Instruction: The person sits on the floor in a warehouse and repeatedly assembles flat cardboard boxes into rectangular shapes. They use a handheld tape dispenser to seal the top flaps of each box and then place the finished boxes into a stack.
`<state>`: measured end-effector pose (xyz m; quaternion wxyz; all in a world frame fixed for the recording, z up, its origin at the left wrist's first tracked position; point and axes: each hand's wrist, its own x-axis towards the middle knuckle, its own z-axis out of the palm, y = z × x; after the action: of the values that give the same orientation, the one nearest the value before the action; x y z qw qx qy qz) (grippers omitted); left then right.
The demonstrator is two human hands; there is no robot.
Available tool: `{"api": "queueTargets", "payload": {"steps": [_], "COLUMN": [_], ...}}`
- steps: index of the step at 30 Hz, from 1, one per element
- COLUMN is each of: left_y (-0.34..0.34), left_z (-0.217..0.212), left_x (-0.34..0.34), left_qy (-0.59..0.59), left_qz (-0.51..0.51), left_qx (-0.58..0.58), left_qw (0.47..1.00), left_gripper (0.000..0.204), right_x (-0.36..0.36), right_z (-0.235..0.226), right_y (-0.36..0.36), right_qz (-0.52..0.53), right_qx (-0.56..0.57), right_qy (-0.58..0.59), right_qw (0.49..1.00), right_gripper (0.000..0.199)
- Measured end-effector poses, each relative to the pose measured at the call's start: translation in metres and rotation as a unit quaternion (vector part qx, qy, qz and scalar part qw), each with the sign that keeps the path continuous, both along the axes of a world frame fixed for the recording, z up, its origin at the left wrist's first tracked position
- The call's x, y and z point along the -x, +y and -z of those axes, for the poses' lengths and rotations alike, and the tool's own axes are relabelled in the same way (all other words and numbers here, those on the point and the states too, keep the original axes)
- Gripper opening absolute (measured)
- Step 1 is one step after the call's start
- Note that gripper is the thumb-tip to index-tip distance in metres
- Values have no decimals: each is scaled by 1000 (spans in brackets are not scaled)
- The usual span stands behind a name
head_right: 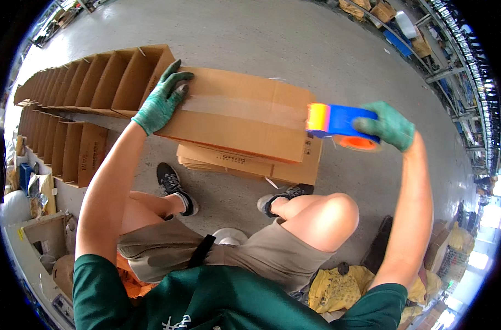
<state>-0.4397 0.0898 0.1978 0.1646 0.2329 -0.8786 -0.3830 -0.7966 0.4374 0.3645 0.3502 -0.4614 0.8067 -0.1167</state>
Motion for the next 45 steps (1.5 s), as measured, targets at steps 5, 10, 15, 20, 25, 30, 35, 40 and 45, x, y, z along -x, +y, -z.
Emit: {"api": "queueTargets", "payload": {"steps": [5,10,15,20,25,30,35,40,45], "left_y": [10,5,7,13,11,8,13,-7,-13], "left_z": [-12,-10,-10,-10,-8,-4,-14,1,-16], "left_x": [8,6,6,3,8,12,19,20,-13], "left_qy": [-10,-26,-21,-11,7,5,5,26,1], "left_qz": [-6,-3,-1,-13,-2,-19,-46,-68,48], "left_qx": [-4,27,41,42,52,85,79,39,-77], "left_qw": [1000,999,999,999,999,996,996,997,996], "left_gripper": [36,36,35,33,30,26,29,29,55], "right_x": [49,26,-20,-72,-75,-94,-88,-72,-88], "right_z": [-14,25,78,60,39,121,203,274,293], "right_y": [76,19,-34,-63,-63,-33,0,12,-3], "right_qz": [66,-2,-60,-85,-95,-171,41,387,641], "right_qx": [-78,-158,-142,-202,-231,-248,-167,131,167], "right_qy": [65,148,134,273,240,319,310,-18,-424], "right_qw": [993,976,979,937,938,899,935,913,618], "right_gripper": [53,56,49,47,43,49,35,33,28]}}
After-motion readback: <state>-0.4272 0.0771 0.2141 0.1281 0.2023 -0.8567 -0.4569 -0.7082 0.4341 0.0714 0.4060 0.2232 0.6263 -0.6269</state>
